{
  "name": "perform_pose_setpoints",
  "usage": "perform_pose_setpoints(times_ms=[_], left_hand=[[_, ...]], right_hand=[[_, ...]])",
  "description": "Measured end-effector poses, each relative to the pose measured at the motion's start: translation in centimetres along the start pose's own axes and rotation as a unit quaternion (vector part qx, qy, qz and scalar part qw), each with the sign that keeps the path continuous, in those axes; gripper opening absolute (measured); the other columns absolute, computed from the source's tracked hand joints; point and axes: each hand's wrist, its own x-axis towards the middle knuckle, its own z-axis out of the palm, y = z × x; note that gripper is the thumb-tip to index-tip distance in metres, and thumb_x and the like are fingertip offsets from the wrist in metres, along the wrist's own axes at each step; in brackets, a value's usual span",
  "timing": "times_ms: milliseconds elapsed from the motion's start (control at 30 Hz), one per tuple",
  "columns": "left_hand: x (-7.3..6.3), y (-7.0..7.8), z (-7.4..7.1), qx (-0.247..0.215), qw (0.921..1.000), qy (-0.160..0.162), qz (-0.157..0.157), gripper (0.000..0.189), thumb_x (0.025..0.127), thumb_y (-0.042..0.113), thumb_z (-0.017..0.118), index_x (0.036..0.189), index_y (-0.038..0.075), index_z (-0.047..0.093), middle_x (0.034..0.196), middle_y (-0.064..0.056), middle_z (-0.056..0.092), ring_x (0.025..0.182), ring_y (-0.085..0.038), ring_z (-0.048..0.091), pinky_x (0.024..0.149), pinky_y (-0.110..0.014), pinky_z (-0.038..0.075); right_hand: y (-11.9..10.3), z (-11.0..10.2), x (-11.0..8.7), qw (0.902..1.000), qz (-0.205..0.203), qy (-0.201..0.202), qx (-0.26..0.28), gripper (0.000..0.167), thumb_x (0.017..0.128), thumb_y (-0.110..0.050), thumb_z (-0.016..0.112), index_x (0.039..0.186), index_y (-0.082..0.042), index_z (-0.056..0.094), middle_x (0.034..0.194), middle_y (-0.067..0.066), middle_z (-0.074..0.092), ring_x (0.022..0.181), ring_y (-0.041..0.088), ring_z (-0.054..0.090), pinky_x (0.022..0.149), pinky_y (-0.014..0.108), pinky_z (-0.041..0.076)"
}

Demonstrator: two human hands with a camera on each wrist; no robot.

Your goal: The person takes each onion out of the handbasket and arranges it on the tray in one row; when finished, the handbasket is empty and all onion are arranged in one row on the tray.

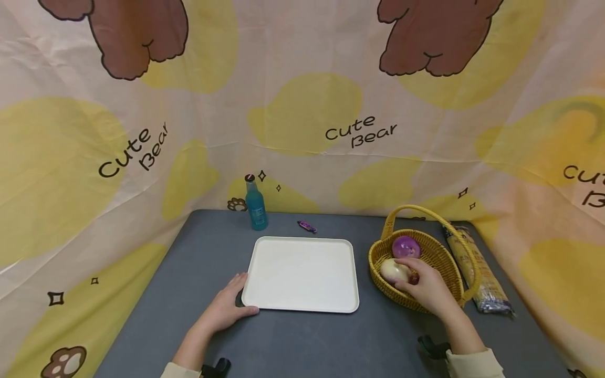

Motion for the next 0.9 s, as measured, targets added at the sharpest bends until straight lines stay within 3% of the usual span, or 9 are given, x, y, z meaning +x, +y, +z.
perform_pose_setpoints(times_ms=[233,567,900], left_hand=[[-0.1,0.2,-0.2,-0.003,1.0,0.0,0.006,0.106,0.079,0.043,0.085,0.158,0.001,0.029,0.163,-0.023,0.028,0.153,-0.043,0.019,0.118,-0.065,0.023],[-0.2,0.2,-0.1,-0.004,1.0,-0.002,0.007,0.106,0.079,0.044,0.085,0.158,0.001,0.029,0.163,-0.024,0.027,0.153,-0.044,0.019,0.117,-0.066,0.023],[0.1,-0.3,0.1,-0.003,1.0,-0.004,0.003,0.108,0.079,0.047,0.084,0.159,0.002,0.027,0.164,-0.022,0.026,0.153,-0.043,0.018,0.118,-0.066,0.023]], right_hand=[[-0.1,0.4,0.5,0.9996,0.02,-0.004,-0.019,0.054,0.084,-0.023,0.083,0.131,-0.002,0.065,0.126,0.023,0.064,0.109,0.039,0.062,0.086,0.056,0.053],[0.2,1.1,1.0,0.9987,0.043,-0.013,-0.023,0.061,0.083,-0.026,0.084,0.132,0.002,0.062,0.13,0.031,0.057,0.117,0.049,0.056,0.094,0.064,0.049],[0.1,1.4,1.1,0.9961,0.076,-0.044,-0.012,0.06,0.085,-0.026,0.083,0.133,-0.001,0.057,0.125,0.024,0.065,0.106,0.036,0.065,0.088,0.056,0.054]])
